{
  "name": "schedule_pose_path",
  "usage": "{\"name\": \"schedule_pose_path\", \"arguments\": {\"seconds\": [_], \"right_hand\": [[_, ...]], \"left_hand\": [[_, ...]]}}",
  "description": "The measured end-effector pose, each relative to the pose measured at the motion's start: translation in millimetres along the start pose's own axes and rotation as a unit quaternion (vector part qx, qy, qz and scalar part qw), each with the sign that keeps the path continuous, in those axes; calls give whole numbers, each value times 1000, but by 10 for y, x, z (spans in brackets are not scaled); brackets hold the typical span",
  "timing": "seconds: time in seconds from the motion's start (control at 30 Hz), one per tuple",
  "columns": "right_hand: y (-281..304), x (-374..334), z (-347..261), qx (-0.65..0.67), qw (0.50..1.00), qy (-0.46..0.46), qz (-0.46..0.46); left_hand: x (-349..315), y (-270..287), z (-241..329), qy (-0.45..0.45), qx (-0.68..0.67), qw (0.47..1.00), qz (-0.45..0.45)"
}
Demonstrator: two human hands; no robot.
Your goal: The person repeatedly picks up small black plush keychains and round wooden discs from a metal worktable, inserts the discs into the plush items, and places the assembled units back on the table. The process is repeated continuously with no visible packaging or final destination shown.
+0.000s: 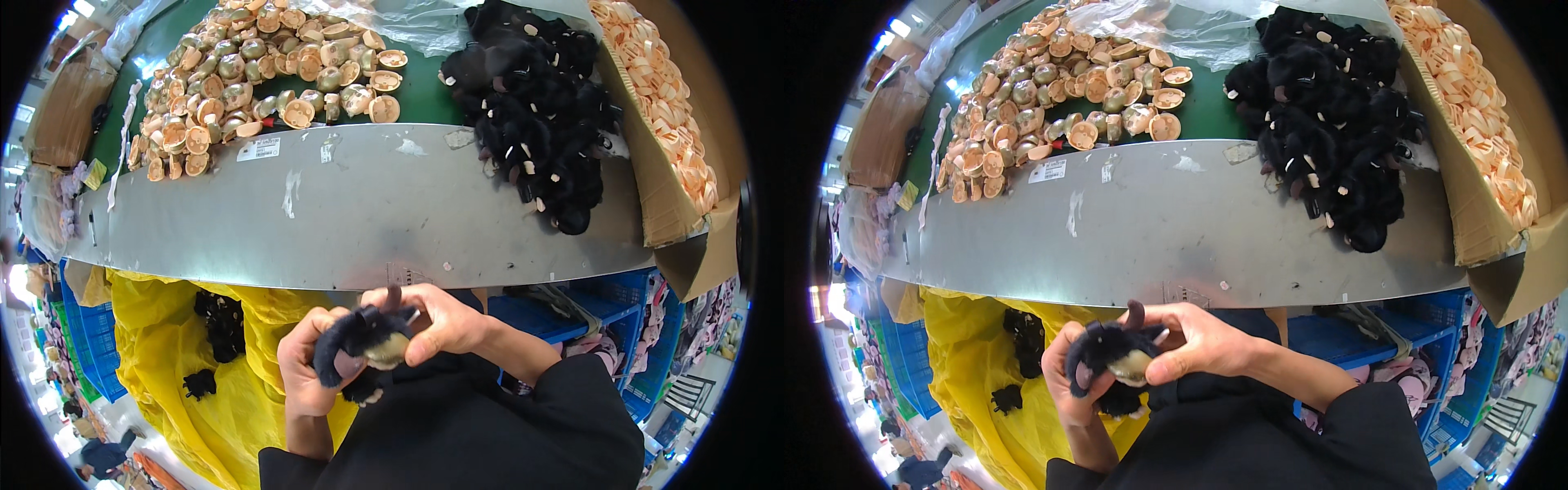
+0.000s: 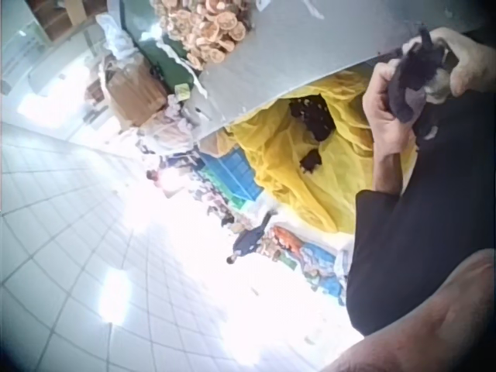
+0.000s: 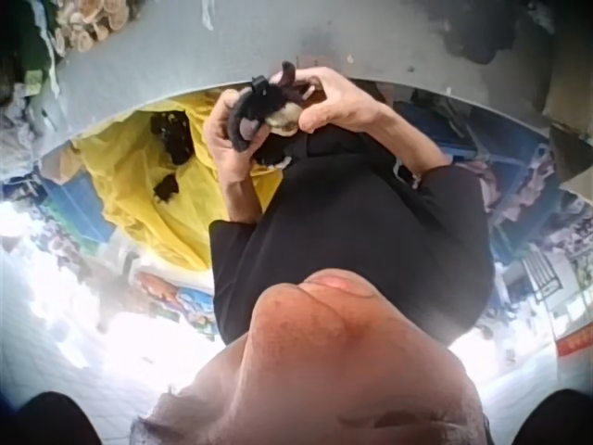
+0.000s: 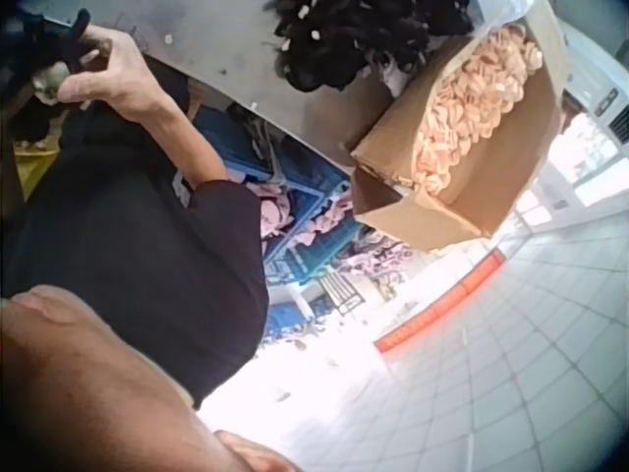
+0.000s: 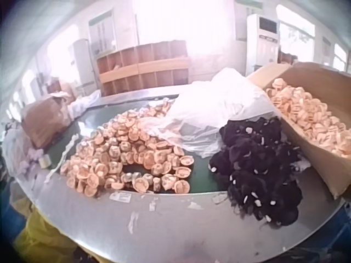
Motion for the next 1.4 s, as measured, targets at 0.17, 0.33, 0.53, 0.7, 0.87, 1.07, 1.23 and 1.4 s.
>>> {"name": "schedule_pose_path", "arguments": {"seconds": [0.17,0.33,0.53,0.7,0.87,1.07,1.23,1.4], "right_hand": [[-239,-72,-140,-21,999,24,-30],[-516,-232,-498,-170,970,171,26],[-714,-374,-753,-417,824,358,138],[-788,-477,-844,-439,785,400,175],[-728,-560,-827,-500,681,482,232],[-873,-697,-807,-529,547,580,290],[-887,-550,-666,-525,581,542,306],[-644,-271,-570,-474,718,447,247]], "left_hand": [[-69,-64,105,14,-51,999,-8],[19,-176,136,-27,-26,997,-60],[-53,-121,120,-84,-4,996,-19],[-108,-157,24,-84,-12,995,-58],[-142,-159,174,-162,204,965,-23],[-269,-142,480,-298,310,900,77],[-359,27,399,-318,324,878,154],[-268,76,257,-348,337,847,220]]}}
Point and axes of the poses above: each hand's wrist, its own x-axis towards the middle knuckle, its own y-axis out of the back of the hand, z = x × y, the point moved 9 cm from there along x, towards the middle knuckle, and after that the axes turned 6 degrees about -y, right-handed, at the moved point
